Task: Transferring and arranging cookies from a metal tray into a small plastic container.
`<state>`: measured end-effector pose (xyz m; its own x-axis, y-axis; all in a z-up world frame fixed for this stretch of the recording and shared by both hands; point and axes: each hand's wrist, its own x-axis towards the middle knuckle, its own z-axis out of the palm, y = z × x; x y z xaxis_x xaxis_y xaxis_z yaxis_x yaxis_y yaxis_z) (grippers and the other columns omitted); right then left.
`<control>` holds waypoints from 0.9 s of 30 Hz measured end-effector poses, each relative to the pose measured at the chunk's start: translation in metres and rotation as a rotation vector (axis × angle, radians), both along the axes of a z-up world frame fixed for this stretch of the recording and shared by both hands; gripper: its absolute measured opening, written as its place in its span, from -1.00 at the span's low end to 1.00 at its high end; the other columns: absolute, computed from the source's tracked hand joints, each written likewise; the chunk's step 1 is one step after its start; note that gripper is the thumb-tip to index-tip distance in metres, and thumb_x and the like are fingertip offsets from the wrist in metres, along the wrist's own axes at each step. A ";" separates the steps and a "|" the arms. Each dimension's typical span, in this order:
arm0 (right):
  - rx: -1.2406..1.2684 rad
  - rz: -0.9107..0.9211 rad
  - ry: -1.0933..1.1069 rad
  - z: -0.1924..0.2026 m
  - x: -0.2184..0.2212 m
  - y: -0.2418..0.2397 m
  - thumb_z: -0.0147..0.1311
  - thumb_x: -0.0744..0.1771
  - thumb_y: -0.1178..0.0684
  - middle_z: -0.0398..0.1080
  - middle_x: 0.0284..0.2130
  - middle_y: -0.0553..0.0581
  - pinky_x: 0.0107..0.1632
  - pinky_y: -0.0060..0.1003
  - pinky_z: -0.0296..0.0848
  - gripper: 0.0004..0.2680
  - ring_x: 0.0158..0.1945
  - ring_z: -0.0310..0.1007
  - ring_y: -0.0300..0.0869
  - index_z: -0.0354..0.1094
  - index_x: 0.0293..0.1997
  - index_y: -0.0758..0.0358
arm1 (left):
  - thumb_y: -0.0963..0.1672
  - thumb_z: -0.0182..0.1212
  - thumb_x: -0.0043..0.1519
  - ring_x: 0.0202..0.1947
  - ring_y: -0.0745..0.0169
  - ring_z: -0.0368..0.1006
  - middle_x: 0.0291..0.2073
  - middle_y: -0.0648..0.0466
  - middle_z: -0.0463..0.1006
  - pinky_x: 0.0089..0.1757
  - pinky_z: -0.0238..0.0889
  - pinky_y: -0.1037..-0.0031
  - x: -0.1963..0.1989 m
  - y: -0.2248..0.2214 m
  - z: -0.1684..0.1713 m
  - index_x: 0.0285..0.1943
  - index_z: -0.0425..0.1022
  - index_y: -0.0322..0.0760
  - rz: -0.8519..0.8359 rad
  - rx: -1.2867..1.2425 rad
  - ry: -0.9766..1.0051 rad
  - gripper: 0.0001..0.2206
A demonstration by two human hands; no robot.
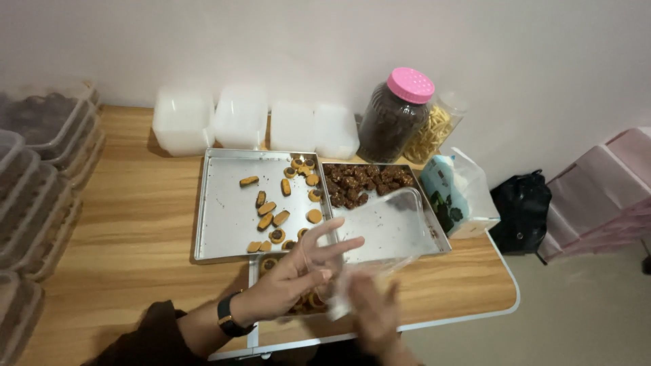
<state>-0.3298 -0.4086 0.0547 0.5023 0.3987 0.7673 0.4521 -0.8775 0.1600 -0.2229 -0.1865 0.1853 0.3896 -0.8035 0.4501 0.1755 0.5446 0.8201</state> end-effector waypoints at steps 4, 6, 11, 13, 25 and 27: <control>-0.062 -0.542 -0.311 0.028 0.012 -0.039 -0.12 0.46 0.40 0.10 0.44 0.26 0.41 -0.17 0.33 -0.60 0.49 0.16 -0.02 -0.10 0.51 0.37 | -0.34 -0.16 0.37 0.27 -0.23 0.36 0.55 -0.19 -0.01 0.11 0.43 -0.01 -0.001 0.006 -0.011 0.63 -0.33 -0.01 -0.159 -0.024 0.296 -0.31; 0.246 -0.259 -0.228 0.010 0.003 -0.031 -0.38 0.49 0.44 0.05 0.45 0.37 0.65 -0.04 0.06 -0.65 0.55 0.05 0.13 -0.11 0.51 0.37 | -0.36 -0.18 0.36 0.22 -0.19 0.42 0.56 -0.24 -0.04 0.08 0.48 0.05 -0.001 0.003 -0.015 0.64 -0.34 -0.01 -0.198 -0.039 0.366 -0.29; 0.034 0.090 0.096 0.023 -0.022 0.029 -0.10 0.40 0.24 0.38 0.22 0.28 0.34 0.07 0.41 -0.72 0.30 0.41 0.20 0.27 0.30 0.33 | -0.42 -0.15 0.22 0.21 -0.12 0.42 0.47 -0.13 0.27 -0.35 0.42 0.65 -0.003 -0.003 -0.033 0.62 -0.18 0.09 -0.046 0.129 0.420 -0.19; 0.093 -0.015 0.081 0.057 -0.017 0.014 -0.13 0.40 0.31 0.36 0.22 0.36 0.37 0.05 0.42 -0.69 0.30 0.40 0.21 0.20 0.33 0.37 | -0.40 -0.16 0.28 0.21 -0.21 0.40 0.51 -0.22 0.09 -0.18 0.48 0.32 -0.006 0.004 -0.034 0.62 -0.36 0.22 -0.139 0.079 0.487 -0.17; 0.418 -0.483 0.356 0.002 -0.061 -0.118 0.00 0.29 0.36 0.40 0.18 0.16 0.31 -0.17 0.35 -0.67 0.19 0.41 0.00 0.40 0.17 0.21 | -0.31 -0.18 0.27 0.51 -0.12 0.01 0.50 -0.07 0.20 -0.15 -0.15 0.30 -0.006 0.067 -0.008 0.51 -0.37 -0.01 0.648 0.402 -0.818 -0.33; 0.454 -0.480 0.510 -0.015 -0.061 -0.126 -0.08 0.28 0.29 0.30 0.26 0.22 0.37 -0.08 0.22 -0.63 0.26 0.30 0.09 0.30 0.24 0.28 | -0.35 -0.18 0.13 0.40 -0.12 0.29 0.47 0.13 0.28 -0.75 0.34 0.66 -0.002 0.075 -0.013 0.49 0.06 0.25 0.641 0.629 -0.987 -0.25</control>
